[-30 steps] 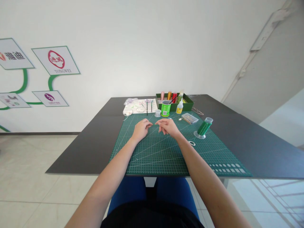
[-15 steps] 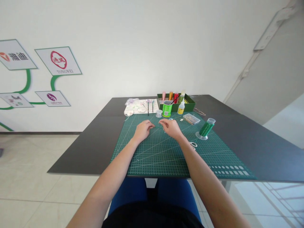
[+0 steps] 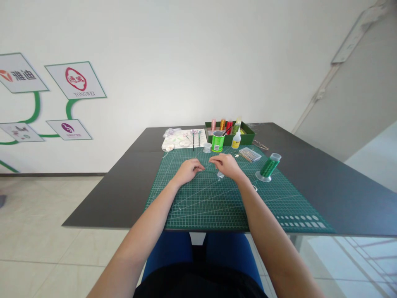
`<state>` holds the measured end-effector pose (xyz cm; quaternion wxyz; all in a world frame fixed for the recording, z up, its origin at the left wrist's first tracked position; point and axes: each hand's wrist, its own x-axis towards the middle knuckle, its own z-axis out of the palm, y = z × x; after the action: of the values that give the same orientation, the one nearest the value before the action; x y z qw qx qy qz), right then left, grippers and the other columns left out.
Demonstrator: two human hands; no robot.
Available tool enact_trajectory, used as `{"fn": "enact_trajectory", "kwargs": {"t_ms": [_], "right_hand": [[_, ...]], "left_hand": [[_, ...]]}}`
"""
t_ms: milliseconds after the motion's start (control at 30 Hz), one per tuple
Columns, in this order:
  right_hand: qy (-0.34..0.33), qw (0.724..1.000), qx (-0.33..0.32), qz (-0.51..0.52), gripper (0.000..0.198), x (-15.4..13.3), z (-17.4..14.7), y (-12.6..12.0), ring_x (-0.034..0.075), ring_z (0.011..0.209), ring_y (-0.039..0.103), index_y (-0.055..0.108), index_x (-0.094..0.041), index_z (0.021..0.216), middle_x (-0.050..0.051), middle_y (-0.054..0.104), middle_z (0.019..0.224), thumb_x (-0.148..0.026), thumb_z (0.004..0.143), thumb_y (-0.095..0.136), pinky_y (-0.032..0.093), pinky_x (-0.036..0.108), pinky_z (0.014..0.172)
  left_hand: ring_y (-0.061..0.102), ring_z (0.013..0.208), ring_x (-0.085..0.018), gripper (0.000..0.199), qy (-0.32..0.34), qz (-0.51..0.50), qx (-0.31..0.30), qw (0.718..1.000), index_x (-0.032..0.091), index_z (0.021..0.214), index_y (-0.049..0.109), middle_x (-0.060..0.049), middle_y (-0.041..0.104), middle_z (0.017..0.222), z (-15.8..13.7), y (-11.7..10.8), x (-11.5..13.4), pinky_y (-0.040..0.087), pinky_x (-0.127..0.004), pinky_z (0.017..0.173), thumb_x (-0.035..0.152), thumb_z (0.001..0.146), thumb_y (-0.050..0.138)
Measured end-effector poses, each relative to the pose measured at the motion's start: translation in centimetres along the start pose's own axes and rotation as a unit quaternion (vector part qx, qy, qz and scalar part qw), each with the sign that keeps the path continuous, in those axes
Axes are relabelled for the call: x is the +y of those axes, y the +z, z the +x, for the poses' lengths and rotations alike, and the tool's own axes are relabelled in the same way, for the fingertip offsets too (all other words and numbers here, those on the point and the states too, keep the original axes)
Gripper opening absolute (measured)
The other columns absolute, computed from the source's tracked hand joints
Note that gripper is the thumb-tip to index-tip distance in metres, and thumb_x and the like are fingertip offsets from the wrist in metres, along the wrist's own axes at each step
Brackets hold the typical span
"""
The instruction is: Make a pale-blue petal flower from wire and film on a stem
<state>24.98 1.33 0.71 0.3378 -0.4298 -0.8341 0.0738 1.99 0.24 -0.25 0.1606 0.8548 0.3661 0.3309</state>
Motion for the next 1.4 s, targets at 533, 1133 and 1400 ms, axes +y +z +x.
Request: {"fn": "enact_trajectory", "kwargs": {"t_ms": [533, 1133, 1400], "right_hand": [[0.111, 0.926, -0.151, 0.329, 0.030, 1.4, -0.3, -1.1, 0.014, 0.051, 0.057, 0.077, -0.014, 0.084, 0.001, 0.064, 0.054, -0.042, 0.077, 0.072, 0.040, 0.025, 0.051], [0.110, 0.907, -0.181, 0.363, 0.033, 0.7, -0.2, 1.3, 0.010, 0.045, 0.046, 0.076, -0.011, 0.092, 0.000, 0.063, 0.050, -0.042, 0.082, 0.069, 0.032, 0.023, 0.049], [0.099, 0.903, -0.177, 0.378, 0.036, -0.1, -0.2, 1.1, 0.010, 0.045, 0.048, 0.076, -0.011, 0.093, -0.001, 0.062, 0.049, -0.044, 0.083, 0.069, 0.033, 0.022, 0.049]], "left_hand": [[0.064, 0.074, -0.013, 0.026, -0.061, -0.300, -0.003, 0.952, 0.013, 0.098, 0.070, -0.004, 0.069, 0.080, 0.3, -0.3, 0.8, 0.048, -0.023, 0.069, 0.027, 0.077, 0.080], [0.053, 0.060, -0.010, 0.025, -0.105, -0.316, 0.095, 0.938, 0.014, 0.095, 0.078, -0.005, 0.067, 0.085, 0.5, -0.1, -0.4, 0.038, -0.019, 0.046, 0.032, 0.077, 0.077], [0.053, 0.057, -0.010, 0.021, -0.171, -0.294, 0.133, 0.931, 0.013, 0.096, 0.078, -0.003, 0.066, 0.073, 0.6, 0.4, -1.3, 0.039, -0.019, 0.045, 0.022, 0.077, 0.073]]}}
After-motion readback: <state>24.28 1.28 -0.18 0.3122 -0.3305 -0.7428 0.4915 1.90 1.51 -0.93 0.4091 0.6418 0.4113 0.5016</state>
